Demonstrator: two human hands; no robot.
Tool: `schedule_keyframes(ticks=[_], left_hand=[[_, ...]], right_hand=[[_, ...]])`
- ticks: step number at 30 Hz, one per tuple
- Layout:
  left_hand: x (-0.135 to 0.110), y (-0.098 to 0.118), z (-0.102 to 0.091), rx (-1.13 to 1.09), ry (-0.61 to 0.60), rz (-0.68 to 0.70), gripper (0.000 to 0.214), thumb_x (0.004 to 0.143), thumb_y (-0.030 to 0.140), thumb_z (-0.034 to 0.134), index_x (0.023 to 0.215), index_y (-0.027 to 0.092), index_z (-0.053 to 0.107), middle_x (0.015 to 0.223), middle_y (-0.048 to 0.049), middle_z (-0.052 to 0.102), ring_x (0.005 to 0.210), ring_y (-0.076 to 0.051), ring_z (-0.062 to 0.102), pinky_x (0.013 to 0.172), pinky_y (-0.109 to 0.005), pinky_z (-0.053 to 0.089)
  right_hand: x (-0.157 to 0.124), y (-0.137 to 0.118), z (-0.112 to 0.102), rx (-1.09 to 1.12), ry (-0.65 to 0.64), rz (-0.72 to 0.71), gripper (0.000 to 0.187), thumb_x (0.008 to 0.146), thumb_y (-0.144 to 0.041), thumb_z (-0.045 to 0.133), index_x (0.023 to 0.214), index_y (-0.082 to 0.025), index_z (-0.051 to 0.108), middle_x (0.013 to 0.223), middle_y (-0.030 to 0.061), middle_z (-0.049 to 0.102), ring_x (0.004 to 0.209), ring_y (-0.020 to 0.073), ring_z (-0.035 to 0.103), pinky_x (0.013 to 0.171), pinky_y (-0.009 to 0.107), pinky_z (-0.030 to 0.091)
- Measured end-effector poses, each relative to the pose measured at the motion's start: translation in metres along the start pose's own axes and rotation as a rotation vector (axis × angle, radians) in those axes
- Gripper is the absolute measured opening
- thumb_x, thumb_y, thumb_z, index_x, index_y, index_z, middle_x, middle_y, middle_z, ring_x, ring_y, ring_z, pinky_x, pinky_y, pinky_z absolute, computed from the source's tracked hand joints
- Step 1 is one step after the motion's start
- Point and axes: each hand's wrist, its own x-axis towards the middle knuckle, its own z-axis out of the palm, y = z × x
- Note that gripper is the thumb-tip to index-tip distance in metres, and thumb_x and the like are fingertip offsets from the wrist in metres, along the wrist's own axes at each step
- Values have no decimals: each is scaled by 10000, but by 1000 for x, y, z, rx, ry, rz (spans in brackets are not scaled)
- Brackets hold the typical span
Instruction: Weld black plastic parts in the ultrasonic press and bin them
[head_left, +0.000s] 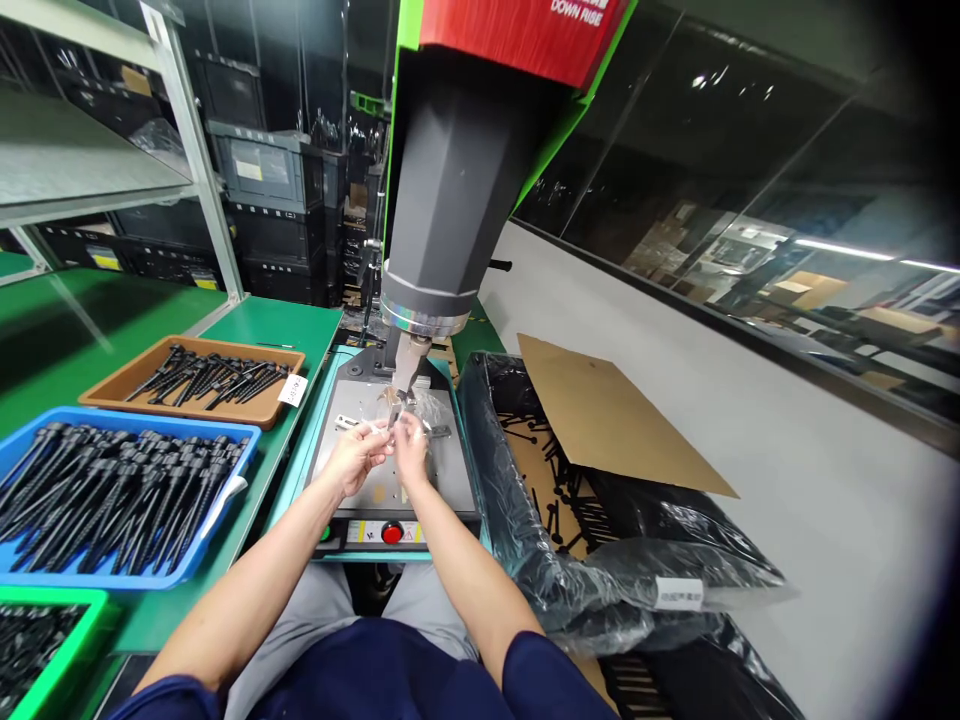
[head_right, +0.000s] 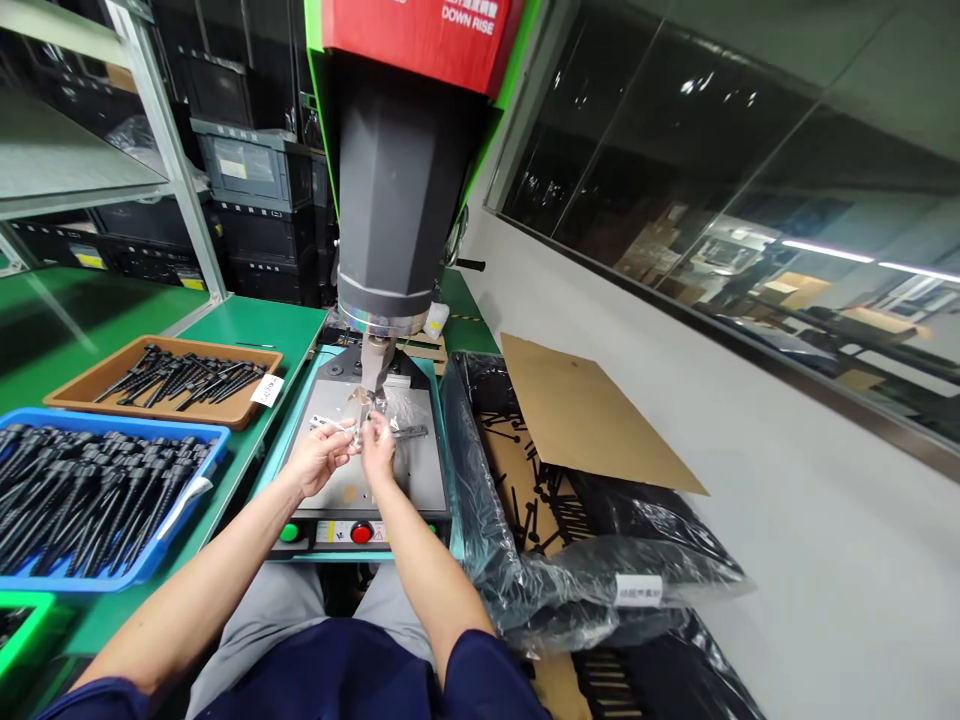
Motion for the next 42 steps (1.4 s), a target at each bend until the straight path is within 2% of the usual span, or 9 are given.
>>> schedule_keyframes(ticks=[4,8,12,20,26,30,33,39,42], left_hand=[[-2,2,-1,2,-39,3,587,644,205,822,1188,144,610,704,-10,660,575,-101,641,483,-159,466],[-3,1,0,17,-72,30,663,654,219,823,1262,136,573,678,-18,660,581,-105,641,482,-149,441],[0,1,-1,-2,-45,55,653,630,214,837,1234,146,598,714,-16,666,574,-104,646,477,-150,443],[2,7,-2,-42,1,117,671,627,203,836,1251,160,591,736,1,658,562,-83,628,489,-150,456],[-2,-8,-17,11,11,125,687,617,253,850,1245,158,589,712,6,645,586,-98,630,508,-174,431],[-6,-20,-30,105,25,129,649,619,313,849,1195,142,602,690,15,624,590,-95,617,528,-179,424],[-12,-24,-42,207,62,98,657,629,389,834,1185,131,596,748,-13,650,644,-122,644,567,-206,455],[-45,-41,-74,502,315,144,641,677,523,755,1134,97,611,869,-92,689,758,-193,671,671,-305,515],[-72,-48,-73,603,196,278,503,744,481,714,1090,121,649,954,-115,705,858,-211,669,791,-352,524]], right_hand=[[24,-16,-14,-267,207,-221,420,854,-397,546,1226,-203,568,1122,102,615,1022,217,589,929,367,487],[46,-26,-17,-457,124,-348,408,798,-346,625,1171,-185,649,1264,139,559,1225,263,503,1064,390,391],[63,-34,-15,-499,22,-314,292,794,-309,620,1050,-188,695,1196,120,625,1159,258,562,1048,384,400],[65,-51,-17,-441,59,-308,232,803,-326,588,981,-188,644,1169,117,640,1147,251,554,1023,390,394],[20,-34,-34,-77,42,32,321,700,-494,689,805,-202,605,897,47,673,916,216,615,821,338,479],[-32,-21,-52,277,-120,438,465,584,-532,802,804,-203,558,775,-1,657,676,145,625,589,246,445],[-70,-20,-61,288,-298,549,489,558,-493,849,807,-196,552,741,1,671,617,131,620,562,236,425],[-105,-45,-62,150,-340,162,380,611,-371,860,852,-216,610,811,10,696,726,163,625,690,298,475],[-103,-55,-55,9,-285,-112,328,658,-328,845,892,-231,637,875,23,694,796,178,624,741,320,485]])
